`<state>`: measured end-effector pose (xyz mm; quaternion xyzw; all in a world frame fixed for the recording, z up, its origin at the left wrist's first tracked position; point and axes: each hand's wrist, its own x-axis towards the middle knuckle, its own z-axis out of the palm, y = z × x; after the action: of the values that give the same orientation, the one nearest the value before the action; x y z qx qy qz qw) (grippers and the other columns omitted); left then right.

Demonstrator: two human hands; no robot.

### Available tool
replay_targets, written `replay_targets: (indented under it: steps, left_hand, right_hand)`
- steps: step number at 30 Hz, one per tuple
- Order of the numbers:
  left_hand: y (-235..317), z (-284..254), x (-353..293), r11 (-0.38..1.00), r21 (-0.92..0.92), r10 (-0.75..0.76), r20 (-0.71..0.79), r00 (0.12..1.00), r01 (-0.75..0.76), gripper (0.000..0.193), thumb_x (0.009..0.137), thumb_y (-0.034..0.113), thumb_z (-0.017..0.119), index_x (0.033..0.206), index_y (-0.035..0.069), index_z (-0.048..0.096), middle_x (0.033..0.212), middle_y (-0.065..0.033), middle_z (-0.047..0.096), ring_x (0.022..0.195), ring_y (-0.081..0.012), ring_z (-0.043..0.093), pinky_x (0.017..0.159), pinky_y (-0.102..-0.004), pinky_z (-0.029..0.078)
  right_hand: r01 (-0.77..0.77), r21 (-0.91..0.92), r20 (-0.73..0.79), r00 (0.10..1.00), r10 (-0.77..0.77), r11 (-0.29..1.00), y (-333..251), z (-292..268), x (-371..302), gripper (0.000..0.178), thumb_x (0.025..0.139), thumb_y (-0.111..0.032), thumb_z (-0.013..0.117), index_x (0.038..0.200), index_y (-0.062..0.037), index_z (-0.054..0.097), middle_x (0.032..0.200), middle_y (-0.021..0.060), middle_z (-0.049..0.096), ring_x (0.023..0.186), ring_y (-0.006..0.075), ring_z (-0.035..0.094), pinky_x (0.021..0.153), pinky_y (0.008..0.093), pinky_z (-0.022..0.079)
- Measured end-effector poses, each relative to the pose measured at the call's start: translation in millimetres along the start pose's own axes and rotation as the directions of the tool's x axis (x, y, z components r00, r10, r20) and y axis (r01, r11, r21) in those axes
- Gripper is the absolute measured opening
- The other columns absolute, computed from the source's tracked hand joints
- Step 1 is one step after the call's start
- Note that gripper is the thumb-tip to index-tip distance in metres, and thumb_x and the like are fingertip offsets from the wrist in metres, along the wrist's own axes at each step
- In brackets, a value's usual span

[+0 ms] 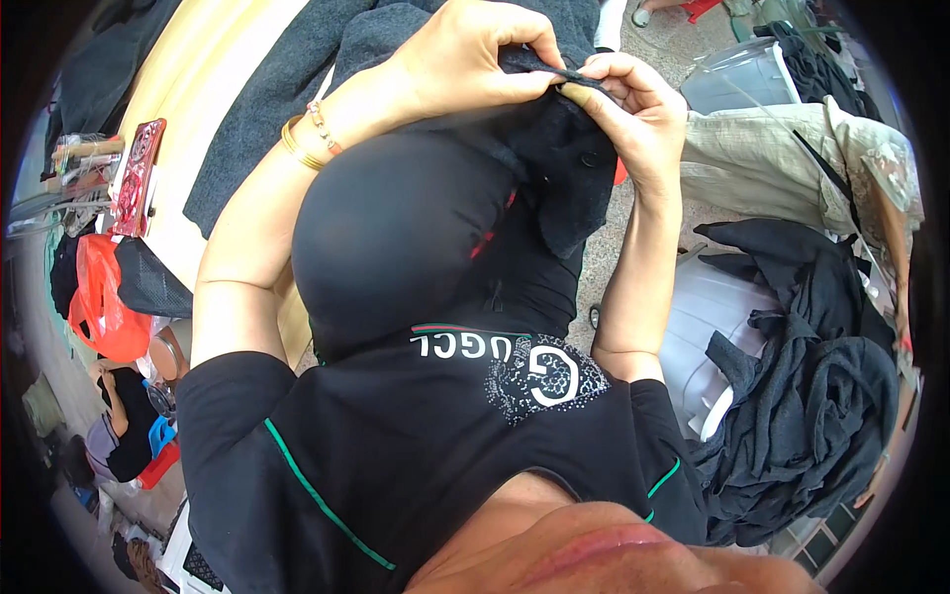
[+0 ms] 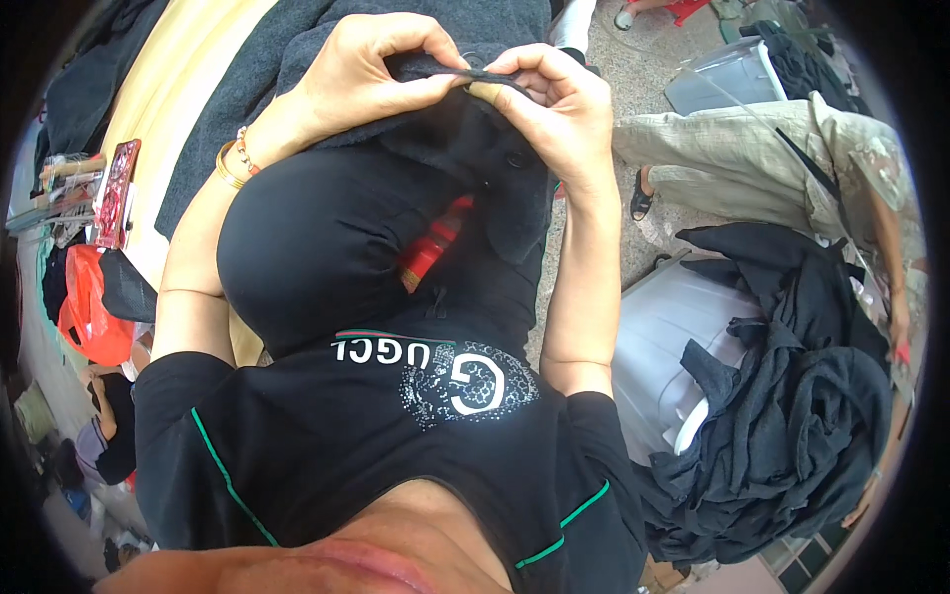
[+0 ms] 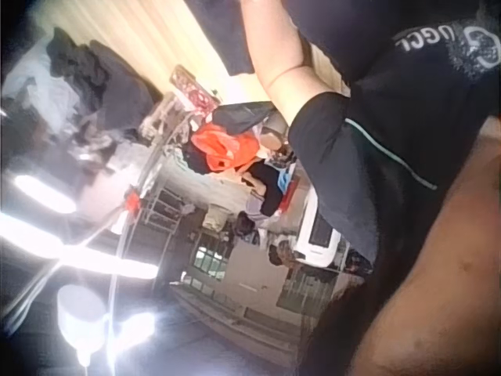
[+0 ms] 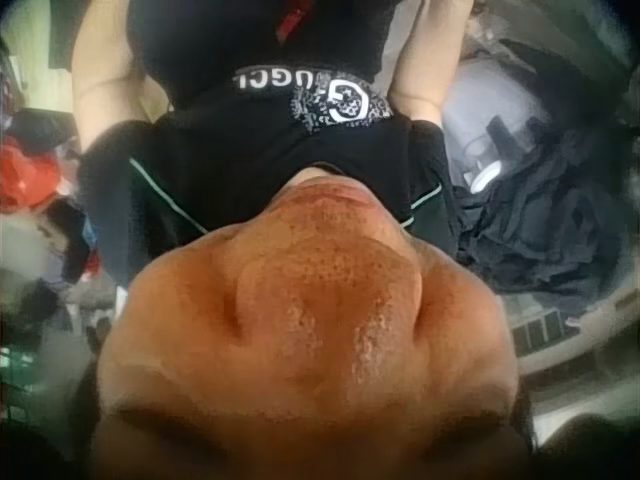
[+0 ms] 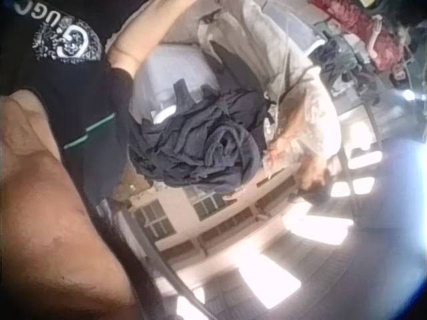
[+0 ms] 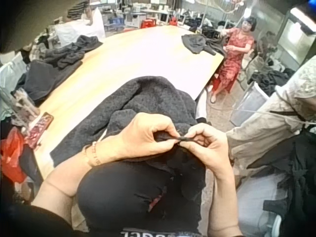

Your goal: Inspecting and handling black cloth garment pieces in a textile workshop setting.

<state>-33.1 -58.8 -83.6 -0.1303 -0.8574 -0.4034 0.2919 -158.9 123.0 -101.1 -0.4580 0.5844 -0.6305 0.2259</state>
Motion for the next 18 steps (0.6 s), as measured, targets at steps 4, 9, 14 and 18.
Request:
replay_targets:
  steps: [4,9,14,18]
  left_hand:
    - [0,2,5,0.971,0.217,0.113,-0.054,0.992,-0.098,0.014,0.073,0.006,0.068,0.081,0.002,0.058,0.072,-0.0122,0.059,0.061,-0.0258,0.062,0.056,-0.0331,0.049]
    - [-1,-9,7,0.872,0.485,0.091,-0.04,0.995,-0.06,0.013,0.078,0.01,0.064,0.084,0.003,0.054,0.073,-0.0138,0.058,0.069,-0.0312,0.062,0.06,-0.0368,0.049]
    - [-6,-41,-21,0.886,0.32,-0.416,0.235,0.879,0.334,0.024,0.089,0.018,0.065,0.104,-0.001,0.064,0.09,-0.0038,0.066,0.083,-0.0083,0.058,0.077,-0.024,0.047]
    - [-6,-61,-52,0.871,0.206,-0.484,0.217,0.848,0.445,0.022,0.091,0.019,0.062,0.095,-0.003,0.064,0.08,-0.0026,0.063,0.076,-0.0071,0.054,0.071,-0.024,0.044]
  right_hand:
    - [-0.035,-0.155,-0.108,0.994,0.018,0.987,0,12,1,0.026,0.078,0.001,0.072,0.102,-0.0014,0.065,0.084,0.0001,0.064,0.065,0.0008,0.054,0.058,0.0158,0.043]
    - [0.049,-0.609,-0.13,0.978,-0.161,0.791,-7,18,-6,0.033,0.071,0.001,0.069,0.104,-0.0055,0.065,0.092,0.0067,0.061,0.074,0.0157,0.06,0.067,0.0264,0.049]
    - [-0.116,-0.725,-0.193,0.98,-0.038,0.679,12,-21,-42,0.02,0.078,-0.004,0.059,0.096,-0.0047,0.068,0.092,0.0101,0.065,0.082,0.0218,0.064,0.074,0.0317,0.05]
    - [-0.291,-0.492,-0.304,0.941,0.151,0.82,22,-47,-67,0.023,0.085,-0.002,0.06,0.106,-0.0056,0.069,0.097,0.0054,0.068,0.085,0.0098,0.062,0.076,0.023,0.048]
